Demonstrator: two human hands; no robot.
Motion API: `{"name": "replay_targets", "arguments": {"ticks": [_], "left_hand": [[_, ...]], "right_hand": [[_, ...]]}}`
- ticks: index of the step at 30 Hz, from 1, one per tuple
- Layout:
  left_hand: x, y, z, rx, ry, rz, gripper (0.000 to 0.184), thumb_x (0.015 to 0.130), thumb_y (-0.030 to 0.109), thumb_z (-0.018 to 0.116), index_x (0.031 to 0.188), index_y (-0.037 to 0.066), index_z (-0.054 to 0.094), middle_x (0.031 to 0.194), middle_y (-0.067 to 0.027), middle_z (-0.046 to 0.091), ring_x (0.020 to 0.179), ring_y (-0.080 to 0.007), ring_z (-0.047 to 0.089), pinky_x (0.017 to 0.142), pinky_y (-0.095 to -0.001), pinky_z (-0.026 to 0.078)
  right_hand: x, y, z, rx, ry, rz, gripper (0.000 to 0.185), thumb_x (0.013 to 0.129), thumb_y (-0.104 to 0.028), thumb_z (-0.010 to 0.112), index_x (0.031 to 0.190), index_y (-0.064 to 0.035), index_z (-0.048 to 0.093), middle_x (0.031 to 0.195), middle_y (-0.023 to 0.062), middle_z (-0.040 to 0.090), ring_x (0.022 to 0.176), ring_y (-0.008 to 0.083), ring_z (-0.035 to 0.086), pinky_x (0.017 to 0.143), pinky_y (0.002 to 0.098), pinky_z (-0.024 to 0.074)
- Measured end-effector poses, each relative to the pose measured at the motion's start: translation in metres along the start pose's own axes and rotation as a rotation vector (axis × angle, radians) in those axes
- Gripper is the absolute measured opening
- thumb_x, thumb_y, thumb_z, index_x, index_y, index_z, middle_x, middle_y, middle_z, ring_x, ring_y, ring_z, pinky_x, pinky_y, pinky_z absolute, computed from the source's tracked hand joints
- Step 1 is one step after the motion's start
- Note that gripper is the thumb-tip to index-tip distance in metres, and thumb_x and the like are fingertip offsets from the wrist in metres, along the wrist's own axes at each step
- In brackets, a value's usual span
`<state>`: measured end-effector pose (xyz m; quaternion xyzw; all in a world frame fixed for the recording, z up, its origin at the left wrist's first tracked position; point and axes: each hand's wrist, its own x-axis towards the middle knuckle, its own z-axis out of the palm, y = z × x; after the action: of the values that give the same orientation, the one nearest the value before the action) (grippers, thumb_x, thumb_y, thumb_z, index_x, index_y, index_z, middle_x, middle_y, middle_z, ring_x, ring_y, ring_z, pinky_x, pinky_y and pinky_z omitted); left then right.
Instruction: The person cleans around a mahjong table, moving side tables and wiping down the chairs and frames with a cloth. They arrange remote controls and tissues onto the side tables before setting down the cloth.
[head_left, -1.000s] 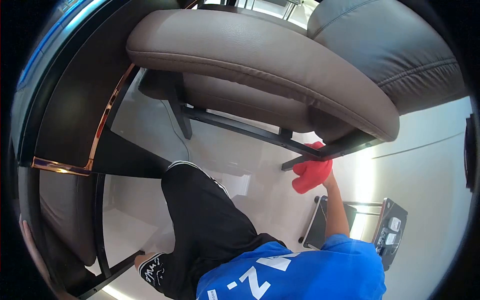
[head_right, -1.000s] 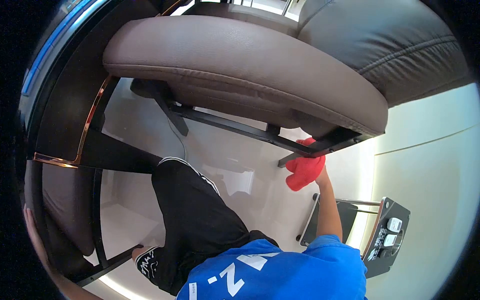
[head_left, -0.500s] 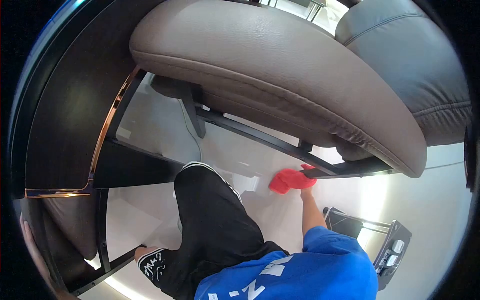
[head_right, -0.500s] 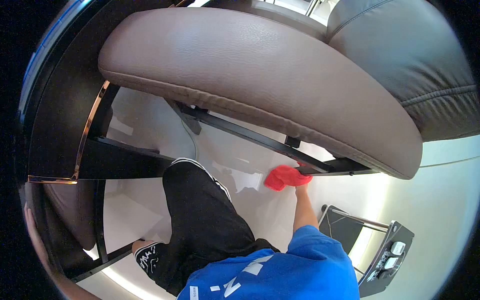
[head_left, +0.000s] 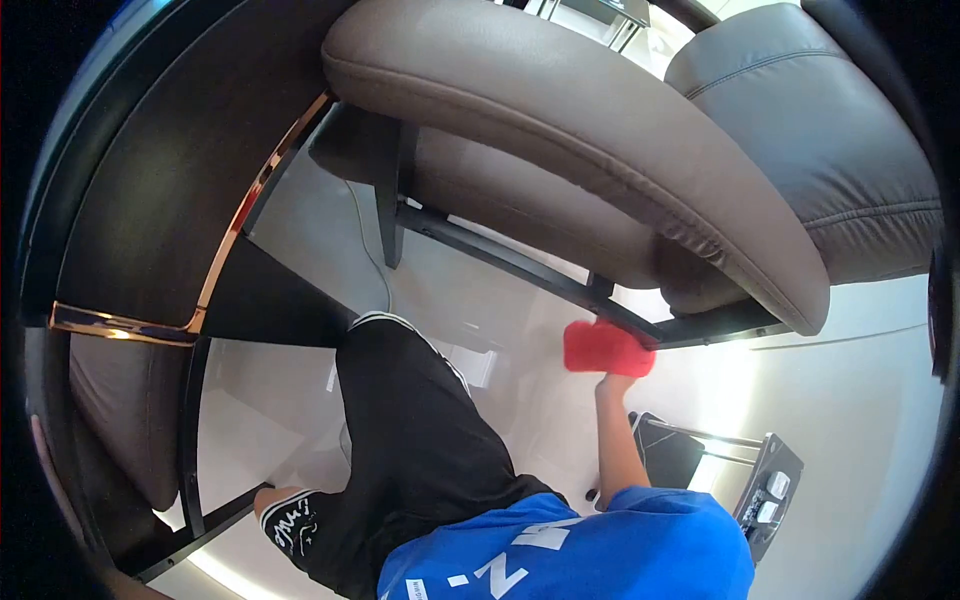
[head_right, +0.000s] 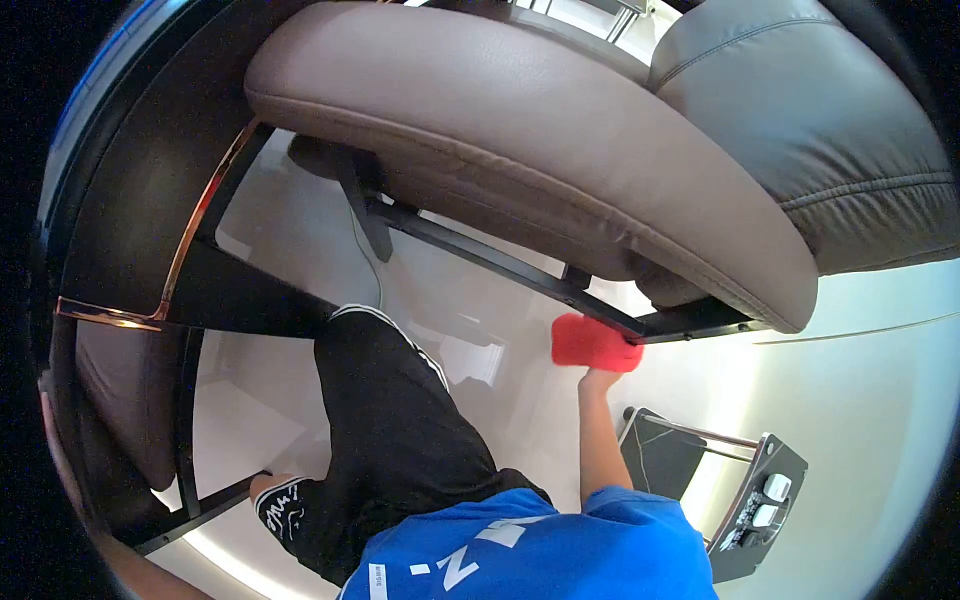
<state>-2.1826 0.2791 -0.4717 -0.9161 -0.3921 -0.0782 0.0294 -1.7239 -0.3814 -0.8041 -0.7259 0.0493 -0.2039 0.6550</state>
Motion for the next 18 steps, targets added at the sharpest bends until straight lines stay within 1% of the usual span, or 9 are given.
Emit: {"name": "replay_targets", "arguments": {"ticks": [4,7,9,11,13,14,15,17,18], "left_hand": [[0.003,0.006,-0.01,0.059,-0.025,0.02,0.063,0.096,0.05,0.035,0.145,0.011,0.031,0.15,-0.0114,0.028,0.139,-0.0218,0.027,0.115,-0.0385,0.02],[-0.007,0.002,-0.017,0.101,-0.036,0.013,0.063,0.096,0.05,0.035,0.145,0.011,0.032,0.15,-0.0115,0.029,0.139,-0.0219,0.027,0.115,-0.0384,0.02],[-0.012,-0.003,-0.02,0.118,-0.045,0.013,0.063,0.096,0.051,0.036,0.145,0.011,0.032,0.15,-0.0116,0.029,0.139,-0.0219,0.027,0.115,-0.0384,0.02],[-0.028,-0.012,-0.03,0.131,-0.03,-0.012,0.064,0.095,0.051,0.036,0.145,0.011,0.033,0.15,-0.0117,0.029,0.139,-0.0219,0.027,0.116,-0.0384,0.02],[-0.022,0.075,-0.034,-0.206,0.18,-0.268,0.067,0.091,0.054,0.044,0.14,0.009,0.041,0.144,-0.015,0.038,0.134,-0.0255,0.037,0.112,-0.0355,0.025],[-0.019,0.079,-0.037,-0.286,0.228,-0.286,0.063,0.091,0.051,0.047,0.135,0.005,0.047,0.134,-0.019,0.05,0.126,-0.0291,0.047,0.106,-0.0344,0.032],[-0.024,0.107,-0.056,-0.222,0.156,-0.292,0.065,0.09,0.052,0.048,0.131,0.002,0.049,0.125,-0.0226,0.056,0.12,-0.032,0.052,0.102,-0.0352,0.035],[-0.034,0.123,-0.066,-0.165,0.194,-0.336,0.064,0.09,0.053,0.048,0.126,0.001,0.051,0.12,-0.0257,0.057,0.116,-0.0369,0.053,0.098,-0.0366,0.037],[-0.036,0.12,-0.068,-0.164,0.214,-0.332,0.071,0.086,0.06,0.047,0.125,0.001,0.054,0.119,-0.0262,0.058,0.115,-0.0368,0.054,0.096,-0.0392,0.04]], "right_hand": [[0.019,0.022,-0.019,0.139,0.039,0.067,0.046,0.085,-0.027,0.068,0.119,-0.0022,0.048,0.117,0.0103,0.056,0.102,0.019,0.057,0.087,0.0348,0.0462],[0.013,0.03,-0.012,-0.111,0.009,-0.133,0.042,0.084,-0.025,0.068,0.115,-0.0023,0.052,0.114,0.0105,0.058,0.101,0.0188,0.057,0.086,0.0341,0.0465],[0.007,0.017,0.002,-0.301,0.215,-0.39,0.031,0.082,-0.021,0.069,0.105,-0.0022,0.059,0.101,0.0094,0.063,0.093,0.0187,0.06,0.082,0.0335,0.0479],[0.002,-0.007,0.008,-0.212,0.127,-0.368,0.027,0.08,-0.018,0.069,0.101,-0.0023,0.061,0.096,0.0084,0.064,0.09,0.019,0.061,0.081,0.0334,0.0482],[-0.001,-0.003,0.011,-0.108,0.008,-0.24,0.024,0.076,-0.012,0.069,0.096,-0.0018,0.063,0.09,0.0072,0.066,0.083,0.0191,0.062,0.075,0.0332,0.0492],[-0.003,0.016,0.015,-0.186,0.102,-0.416,0.027,0.076,-0.007,0.067,0.101,-0.0014,0.06,0.085,0.0092,0.063,0.078,0.0166,0.06,0.071,0.0322,0.0489],[0.004,0.077,-0.001,-0.359,0.189,-0.284,0.026,0.083,-0.017,0.061,0.104,-0.0016,0.057,0.09,0.0107,0.064,0.079,0.0215,0.062,0.07,0.0344,0.0494],[-0.01,0.084,0.006,0.521,0.039,0.652,0.051,0.087,-0.048,0.042,0.115,-0.006,0.052,0.102,0.016,0.064,0.089,0.0331,0.063,0.077,0.0492,0.049],[-0.01,0.093,0.005,1.048,-0.173,0.929,0.047,0.087,-0.046,0.043,0.117,-0.0116,0.053,0.108,0.0119,0.064,0.098,0.029,0.061,0.082,0.0537,0.0459]]}}
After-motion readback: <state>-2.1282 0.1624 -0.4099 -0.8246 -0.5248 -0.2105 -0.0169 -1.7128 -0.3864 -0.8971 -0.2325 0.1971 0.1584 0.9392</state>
